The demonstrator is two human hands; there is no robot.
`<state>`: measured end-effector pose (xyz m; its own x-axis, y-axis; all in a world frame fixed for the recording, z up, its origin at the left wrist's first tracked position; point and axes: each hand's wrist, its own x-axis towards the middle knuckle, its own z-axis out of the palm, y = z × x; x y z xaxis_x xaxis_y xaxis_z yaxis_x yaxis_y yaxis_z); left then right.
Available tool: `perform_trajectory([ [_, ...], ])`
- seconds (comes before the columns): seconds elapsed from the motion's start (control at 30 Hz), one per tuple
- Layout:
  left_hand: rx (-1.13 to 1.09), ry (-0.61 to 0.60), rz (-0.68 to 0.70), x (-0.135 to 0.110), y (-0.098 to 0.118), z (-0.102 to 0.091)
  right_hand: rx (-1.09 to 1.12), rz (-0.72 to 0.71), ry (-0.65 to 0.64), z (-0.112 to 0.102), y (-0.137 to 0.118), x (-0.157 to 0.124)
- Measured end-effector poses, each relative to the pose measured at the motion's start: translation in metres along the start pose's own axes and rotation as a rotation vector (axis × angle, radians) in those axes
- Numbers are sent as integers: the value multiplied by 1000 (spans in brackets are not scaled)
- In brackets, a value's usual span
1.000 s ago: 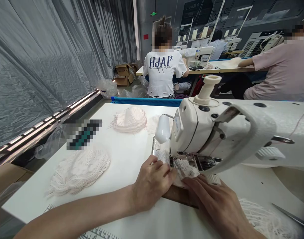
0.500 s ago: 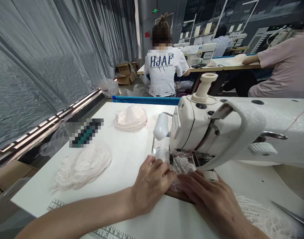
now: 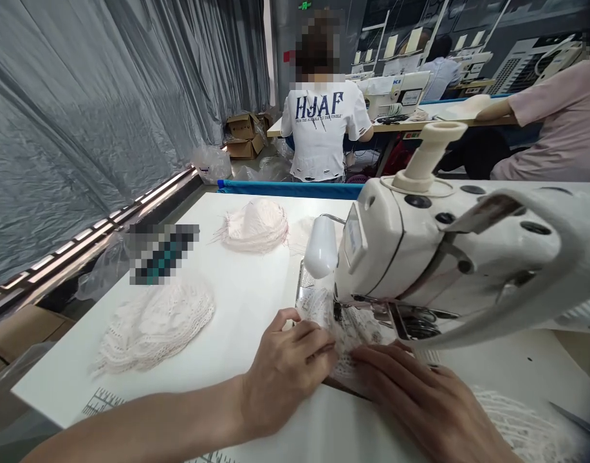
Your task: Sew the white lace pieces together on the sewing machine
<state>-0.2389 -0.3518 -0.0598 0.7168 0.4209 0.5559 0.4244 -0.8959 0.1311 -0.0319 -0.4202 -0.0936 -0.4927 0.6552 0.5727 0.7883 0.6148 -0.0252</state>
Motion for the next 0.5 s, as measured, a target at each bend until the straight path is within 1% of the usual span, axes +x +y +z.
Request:
perform_trajectory([
  [0.07, -24, -15, -48, 0, 0, 2, -20, -15, -15, 0, 1, 0],
  [0.13, -32, -13, -85, 1, 1, 7, -14, 2, -2, 2, 1, 2],
  [0.2, 5, 13, -88, 2, 2, 11, 12, 31, 15, 4, 0, 5],
  [0.27, 50, 46, -73, 3, 3, 14, 44, 58, 2, 5, -1, 7],
  [0.4, 55, 47, -65, 2, 5, 9, 58, 59, -34, 4, -2, 7],
  [0.5, 62, 20, -61, 1, 6, 4, 36, 54, -2, 2, -3, 5],
])
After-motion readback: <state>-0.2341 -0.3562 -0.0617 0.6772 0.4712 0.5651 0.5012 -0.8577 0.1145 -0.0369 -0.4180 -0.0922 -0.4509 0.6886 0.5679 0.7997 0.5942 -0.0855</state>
